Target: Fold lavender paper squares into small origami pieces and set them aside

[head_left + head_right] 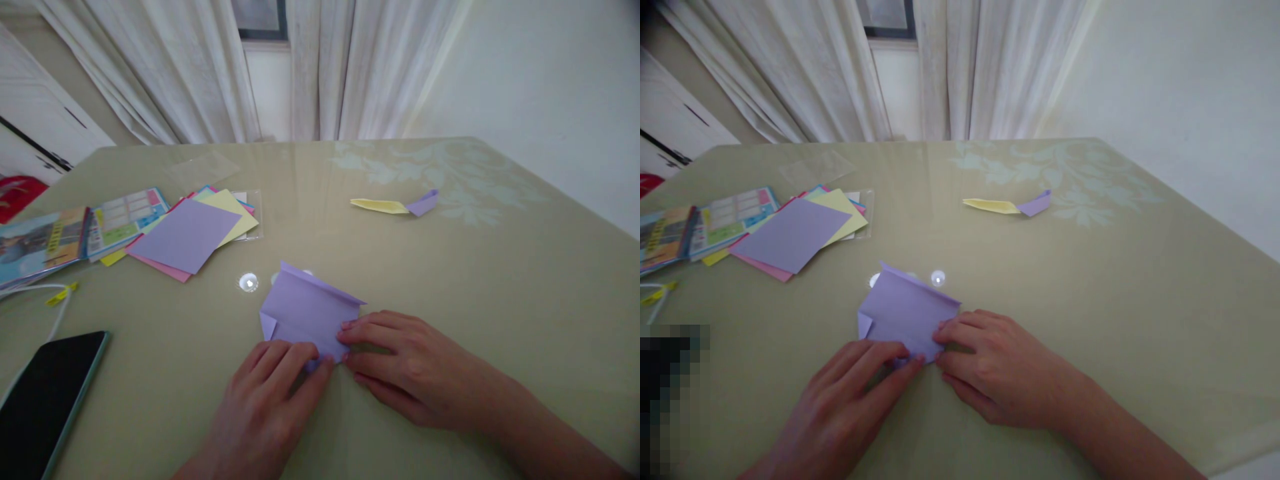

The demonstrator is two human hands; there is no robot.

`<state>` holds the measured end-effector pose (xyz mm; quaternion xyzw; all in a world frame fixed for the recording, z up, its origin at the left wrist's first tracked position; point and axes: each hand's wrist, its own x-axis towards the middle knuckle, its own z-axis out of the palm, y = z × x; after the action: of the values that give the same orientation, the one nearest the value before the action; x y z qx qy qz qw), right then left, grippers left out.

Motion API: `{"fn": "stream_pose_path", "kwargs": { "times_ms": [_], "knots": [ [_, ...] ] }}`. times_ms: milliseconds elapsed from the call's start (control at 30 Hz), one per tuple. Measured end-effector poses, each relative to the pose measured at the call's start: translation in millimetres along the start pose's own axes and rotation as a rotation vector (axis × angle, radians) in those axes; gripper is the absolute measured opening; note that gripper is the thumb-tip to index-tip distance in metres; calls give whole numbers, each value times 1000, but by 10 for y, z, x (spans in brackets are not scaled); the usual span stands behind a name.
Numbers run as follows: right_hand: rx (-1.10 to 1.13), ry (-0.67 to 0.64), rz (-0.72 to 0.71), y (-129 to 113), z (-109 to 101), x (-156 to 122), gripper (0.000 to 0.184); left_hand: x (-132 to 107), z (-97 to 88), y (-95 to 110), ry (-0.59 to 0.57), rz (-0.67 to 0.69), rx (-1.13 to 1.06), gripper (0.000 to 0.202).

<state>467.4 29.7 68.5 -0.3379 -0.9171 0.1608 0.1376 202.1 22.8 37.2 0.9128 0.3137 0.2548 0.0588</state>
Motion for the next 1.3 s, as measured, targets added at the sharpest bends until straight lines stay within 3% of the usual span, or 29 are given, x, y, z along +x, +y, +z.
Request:
{"fn": "stream_pose_path", "kwargs": {
  "times_ms": [300,467,833,1300],
  "knots": [
    [-1,-8,-4,-5,-8,4,22,-126,36,125,5,147,156,41],
    [10,-9,16,-23,-11,-7,21,-237,56,143,-106,199,229,42],
    [-16,-17,-12,-5,-10,-26,25,-268,79,198,-140,174,311,47],
    [-201,25,-51,-107,53,-13,22,-312,46,224,-89,155,283,44]
  ]
}}
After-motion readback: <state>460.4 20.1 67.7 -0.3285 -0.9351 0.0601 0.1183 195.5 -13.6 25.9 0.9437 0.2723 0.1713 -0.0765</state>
